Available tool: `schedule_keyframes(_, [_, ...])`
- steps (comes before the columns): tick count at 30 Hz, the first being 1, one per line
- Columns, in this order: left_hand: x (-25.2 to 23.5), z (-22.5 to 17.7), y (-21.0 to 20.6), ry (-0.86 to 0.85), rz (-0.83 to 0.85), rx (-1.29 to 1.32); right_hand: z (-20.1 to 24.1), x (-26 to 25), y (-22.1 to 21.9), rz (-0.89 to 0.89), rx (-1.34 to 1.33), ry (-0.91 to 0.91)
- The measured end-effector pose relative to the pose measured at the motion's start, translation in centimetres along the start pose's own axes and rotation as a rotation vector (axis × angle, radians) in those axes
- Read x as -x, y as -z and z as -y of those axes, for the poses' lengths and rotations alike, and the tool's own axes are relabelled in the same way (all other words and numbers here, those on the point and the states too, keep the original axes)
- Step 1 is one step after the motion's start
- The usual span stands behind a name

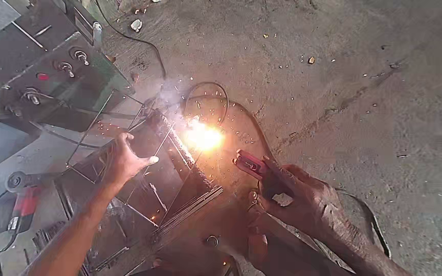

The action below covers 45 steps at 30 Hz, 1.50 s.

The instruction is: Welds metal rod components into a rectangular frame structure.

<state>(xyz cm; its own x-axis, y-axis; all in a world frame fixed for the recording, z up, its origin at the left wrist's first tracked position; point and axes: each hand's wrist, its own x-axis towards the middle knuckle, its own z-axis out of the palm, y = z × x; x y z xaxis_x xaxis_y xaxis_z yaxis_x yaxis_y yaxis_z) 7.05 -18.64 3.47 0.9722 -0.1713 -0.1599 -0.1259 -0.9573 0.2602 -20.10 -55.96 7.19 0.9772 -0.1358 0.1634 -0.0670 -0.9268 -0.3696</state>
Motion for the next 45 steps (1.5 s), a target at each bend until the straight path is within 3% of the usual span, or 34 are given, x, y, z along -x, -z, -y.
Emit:
schedule_keyframes(5, [0.0, 0.0, 0.0, 0.002, -0.014, -0.054, 0.1, 0.0, -0.1, 0.014, -0.027, -0.017])
schedule_keyframes(10, [-0.1, -0.7, 0.8, 0.102, 0.095, -0.001, -0.2, -0.4, 0.0, -0.079, -0.058, 0.013])
schedule_keyframes(15, [0.1, -0.6, 0.7, 0.106, 0.079, -0.010, -2.2, -0.8, -0.5, -0.075, 0.043, -0.095])
schedule_keyframes(19, [0.2, -0.8, 0.8, 0.108, 0.077, -0.016, -6.9, -1.9, -1.2, -0.017, 0.157, -0.265])
schedule_keyframes(24, [0.3, -0.8, 0.9, 0.101, 0.074, -0.044, -15.7, -3.3, -3.3, 0.179, 0.202, -0.674])
schedule_keyframes(28, [0.1, -0.9, 1.1, 0.113, 0.103, -0.069, -21.5, -2.6, -5.5, 0.147, 0.217, -0.818])
schedule_keyframes(33, [-0.4, -0.8, 1.2, 0.110, 0.144, -0.094, -24.5, -2.6, -7.9, 0.119, 0.030, -0.975])
schedule_keyframes(36, [-0.5, -1.0, 1.1, 0.120, 0.140, -0.105, -24.5, -2.9, -9.6, 0.164, -0.103, -0.954])
schedule_keyframes(39, [-0.3, -1.3, 0.9, 0.123, 0.107, -0.112, -21.8, -3.3, -10.1, 0.201, -0.157, -0.846])
schedule_keyframes(45, [1.2, -1.7, 3.0, 0.063, -0.065, -0.165, -13.6, -0.7, -9.2, 0.077, -0.113, -0.387])
